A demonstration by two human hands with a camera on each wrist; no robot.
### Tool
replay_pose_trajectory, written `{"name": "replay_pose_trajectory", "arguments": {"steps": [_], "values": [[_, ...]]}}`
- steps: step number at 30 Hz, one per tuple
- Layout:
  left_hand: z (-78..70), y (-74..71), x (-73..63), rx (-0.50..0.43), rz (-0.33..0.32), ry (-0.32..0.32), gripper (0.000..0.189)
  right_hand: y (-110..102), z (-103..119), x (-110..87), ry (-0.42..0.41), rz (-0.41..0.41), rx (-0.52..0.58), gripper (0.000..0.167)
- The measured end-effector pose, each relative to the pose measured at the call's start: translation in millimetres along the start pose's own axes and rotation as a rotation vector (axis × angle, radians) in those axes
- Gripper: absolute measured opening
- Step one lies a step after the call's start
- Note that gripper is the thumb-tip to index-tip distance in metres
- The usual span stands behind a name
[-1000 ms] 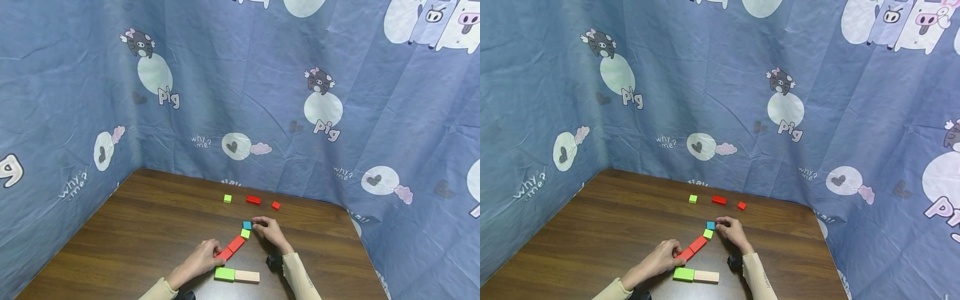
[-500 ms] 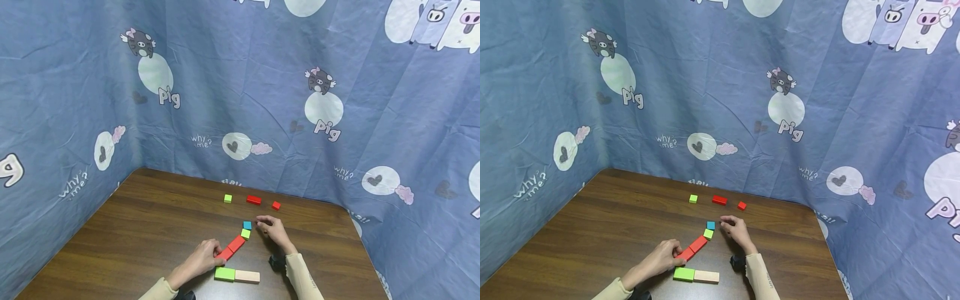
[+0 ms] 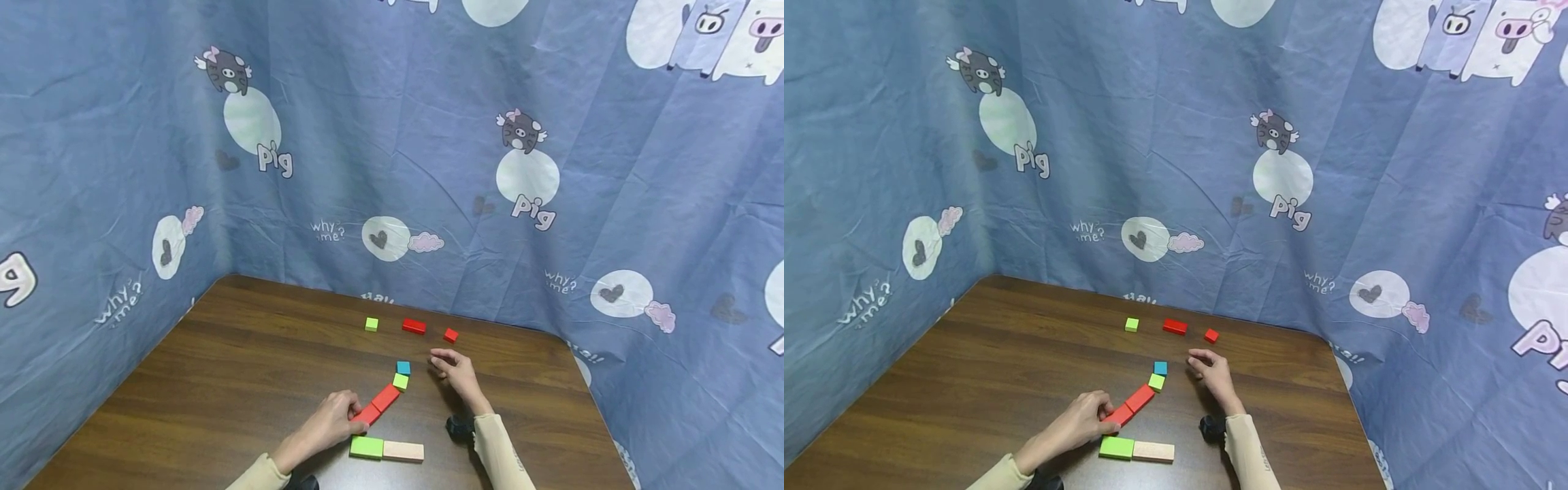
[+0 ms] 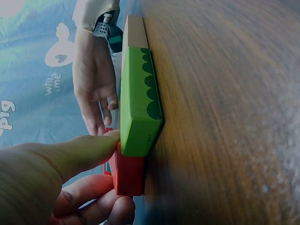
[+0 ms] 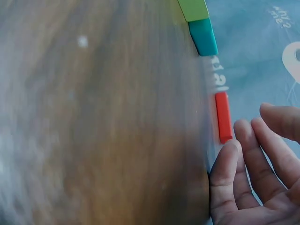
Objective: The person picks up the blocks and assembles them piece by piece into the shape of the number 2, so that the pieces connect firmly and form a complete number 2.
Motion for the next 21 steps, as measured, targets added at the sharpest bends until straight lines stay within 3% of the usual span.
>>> {"name": "replay_pose_trajectory", "arguments": {"steps": [6, 11, 15, 21], "values": [[-1.3, -0.7, 0.4, -0.003, 0.008, 0.004, 0.025, -12, -26, 12.7, 0.050, -0.114, 0.033, 0.030], [-1.4, -1.0, -0.4, 0.001, 0.001, 0.010, 0.025, -20, -30, 14.7, 0.008, -0.198, 0.077, 0.030], [-0.5, -0.7, -1.3, 0.006, 0.000, 0.007, 0.026, -27, -35, 17.0, 0.018, -0.249, 0.130, 0.029], [-0.3, -0.7, 0.1, 0.010, 0.001, 0.001, 0.026, -36, -36, 25.3, 0.039, -0.302, 0.124, 0.029]]}}
Point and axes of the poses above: each hand's wrist, its own x-axis towards the middle knuckle, its own y-axis out of the palm, z = x × y, the point moved 7 cm from there along x, towards the middle knuckle, and after that the axes turned 2 degrees about y, right-handed, at the moved point
